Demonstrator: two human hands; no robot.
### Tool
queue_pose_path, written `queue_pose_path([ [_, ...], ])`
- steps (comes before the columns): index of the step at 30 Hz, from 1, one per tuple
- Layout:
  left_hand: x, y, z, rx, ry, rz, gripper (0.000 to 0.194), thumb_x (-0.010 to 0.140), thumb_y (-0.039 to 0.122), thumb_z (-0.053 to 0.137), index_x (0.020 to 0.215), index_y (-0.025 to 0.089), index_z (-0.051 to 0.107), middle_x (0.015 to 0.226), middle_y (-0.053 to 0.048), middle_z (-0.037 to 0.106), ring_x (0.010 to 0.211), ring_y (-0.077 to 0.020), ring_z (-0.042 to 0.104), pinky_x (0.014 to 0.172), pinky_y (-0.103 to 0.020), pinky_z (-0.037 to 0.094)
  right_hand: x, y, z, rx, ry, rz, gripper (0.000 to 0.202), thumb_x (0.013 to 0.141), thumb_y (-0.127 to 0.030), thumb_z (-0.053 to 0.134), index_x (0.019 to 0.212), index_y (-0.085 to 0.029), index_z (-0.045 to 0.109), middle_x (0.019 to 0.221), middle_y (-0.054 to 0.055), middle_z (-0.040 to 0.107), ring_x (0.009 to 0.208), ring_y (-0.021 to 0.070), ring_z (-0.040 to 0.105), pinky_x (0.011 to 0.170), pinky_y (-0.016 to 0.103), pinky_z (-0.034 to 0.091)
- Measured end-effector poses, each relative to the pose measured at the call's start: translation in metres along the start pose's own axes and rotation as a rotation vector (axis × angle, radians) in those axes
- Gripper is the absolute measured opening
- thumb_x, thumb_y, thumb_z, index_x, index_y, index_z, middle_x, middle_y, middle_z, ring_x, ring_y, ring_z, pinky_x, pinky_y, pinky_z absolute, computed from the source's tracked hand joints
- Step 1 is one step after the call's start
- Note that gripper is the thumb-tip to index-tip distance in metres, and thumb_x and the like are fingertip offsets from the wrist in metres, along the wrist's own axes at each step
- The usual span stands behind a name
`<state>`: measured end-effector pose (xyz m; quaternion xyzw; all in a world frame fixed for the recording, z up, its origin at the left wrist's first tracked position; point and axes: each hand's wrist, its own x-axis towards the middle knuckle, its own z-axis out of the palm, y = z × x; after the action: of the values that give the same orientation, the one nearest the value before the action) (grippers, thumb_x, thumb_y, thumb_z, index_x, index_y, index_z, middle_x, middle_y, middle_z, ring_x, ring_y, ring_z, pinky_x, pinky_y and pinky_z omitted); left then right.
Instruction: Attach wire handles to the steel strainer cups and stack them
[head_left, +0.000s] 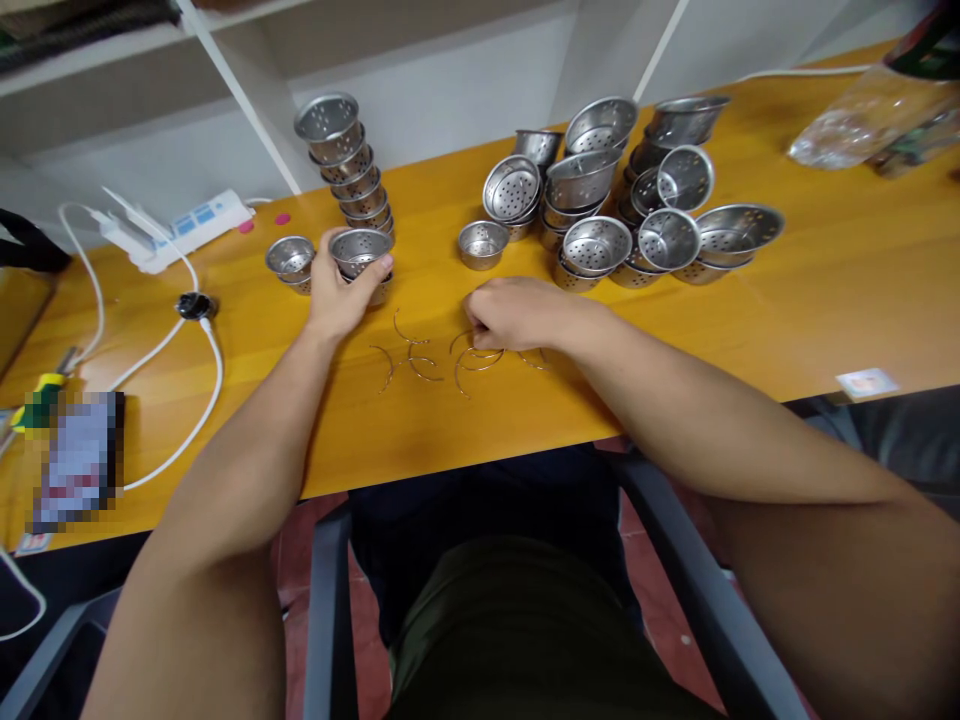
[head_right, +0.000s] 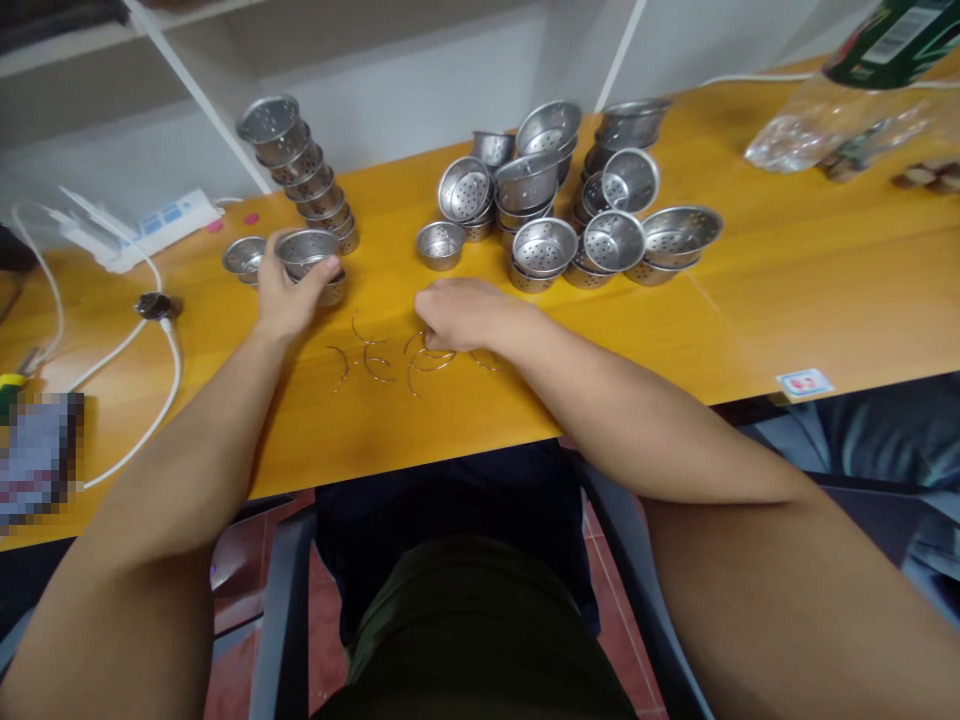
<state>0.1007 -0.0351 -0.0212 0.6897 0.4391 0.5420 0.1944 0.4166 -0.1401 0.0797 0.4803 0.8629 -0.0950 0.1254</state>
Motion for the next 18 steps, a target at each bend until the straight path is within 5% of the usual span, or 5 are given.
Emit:
queue_pose_path([
  [12,-0.003,-0.01,-0.009,0.111,-0.009,-0.106,0.128,0.062,0.128,0.09,0.138,0.031,0.058,0.131,-0.005,0.084,0.142,-0.0333,0.083,0.126,-0.064,0.068,0.0,0.01,-0.001,0.083,0.025,-0.058,0.02,0.114,-0.022,0.079,0.128,-0.015,0.092,0.13,0.015,0.095,0.114,0.0306,0.085,0.079,0.039,0.044],
  [18,0.0,-0.017,-0.011,0.076,-0.007,-0.123,0.114,0.061,0.104,0.113,0.133,0.031,0.062,0.131,-0.007,0.084,0.146,-0.0407,0.081,0.129,-0.072,0.069,-0.002,0.005,-0.007,0.093,0.025,-0.093,0.023,0.11,-0.014,0.081,0.128,-0.018,0.094,0.125,0.014,0.095,0.11,0.0306,0.085,0.08,0.039,0.047],
])
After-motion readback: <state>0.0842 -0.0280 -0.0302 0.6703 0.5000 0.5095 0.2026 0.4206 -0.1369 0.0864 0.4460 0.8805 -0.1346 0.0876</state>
